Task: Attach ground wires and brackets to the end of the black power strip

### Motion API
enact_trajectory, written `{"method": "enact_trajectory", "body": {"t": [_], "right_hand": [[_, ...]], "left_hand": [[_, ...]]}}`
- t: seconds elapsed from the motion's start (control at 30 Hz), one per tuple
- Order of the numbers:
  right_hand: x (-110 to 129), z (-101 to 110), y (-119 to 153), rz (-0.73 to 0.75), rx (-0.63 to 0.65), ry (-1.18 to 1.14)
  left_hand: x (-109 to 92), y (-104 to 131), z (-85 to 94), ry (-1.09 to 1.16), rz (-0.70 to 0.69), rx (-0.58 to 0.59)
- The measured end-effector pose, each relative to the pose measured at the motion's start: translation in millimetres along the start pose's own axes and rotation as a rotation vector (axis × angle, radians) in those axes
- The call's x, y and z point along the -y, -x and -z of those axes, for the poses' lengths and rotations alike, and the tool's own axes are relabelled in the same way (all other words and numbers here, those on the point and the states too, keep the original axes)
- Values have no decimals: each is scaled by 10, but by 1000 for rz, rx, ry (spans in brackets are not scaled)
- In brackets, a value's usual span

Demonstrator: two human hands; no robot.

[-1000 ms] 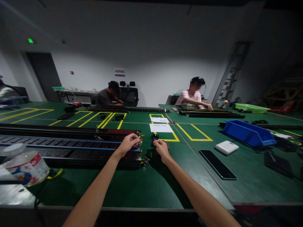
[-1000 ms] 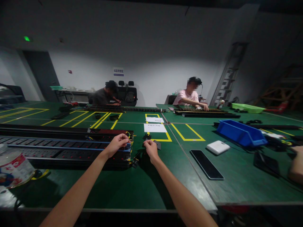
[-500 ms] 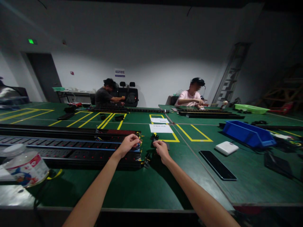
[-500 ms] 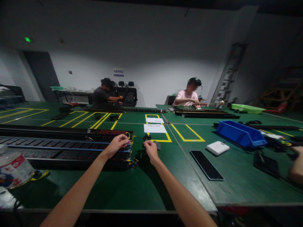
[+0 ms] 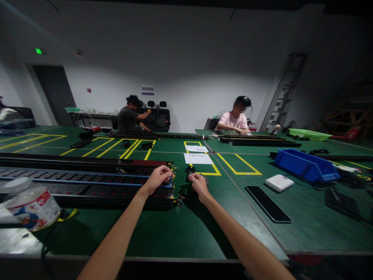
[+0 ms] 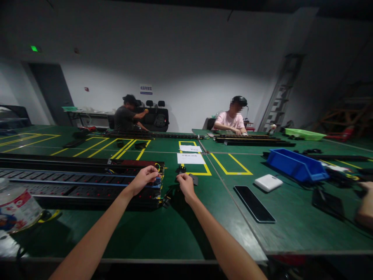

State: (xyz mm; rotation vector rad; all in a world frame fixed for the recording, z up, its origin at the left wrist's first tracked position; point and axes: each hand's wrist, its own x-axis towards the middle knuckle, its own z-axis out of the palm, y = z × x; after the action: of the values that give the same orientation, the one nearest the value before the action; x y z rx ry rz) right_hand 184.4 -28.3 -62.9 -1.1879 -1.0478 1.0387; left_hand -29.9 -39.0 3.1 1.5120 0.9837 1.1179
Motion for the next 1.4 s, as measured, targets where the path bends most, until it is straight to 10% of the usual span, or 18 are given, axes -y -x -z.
{"method": "enact_trajectory", "body": {"t": [1.4], "right_hand": [[-21, 6, -10, 29, 7, 39]], "left_hand": [[45, -23, 12, -4, -2, 7]]}}
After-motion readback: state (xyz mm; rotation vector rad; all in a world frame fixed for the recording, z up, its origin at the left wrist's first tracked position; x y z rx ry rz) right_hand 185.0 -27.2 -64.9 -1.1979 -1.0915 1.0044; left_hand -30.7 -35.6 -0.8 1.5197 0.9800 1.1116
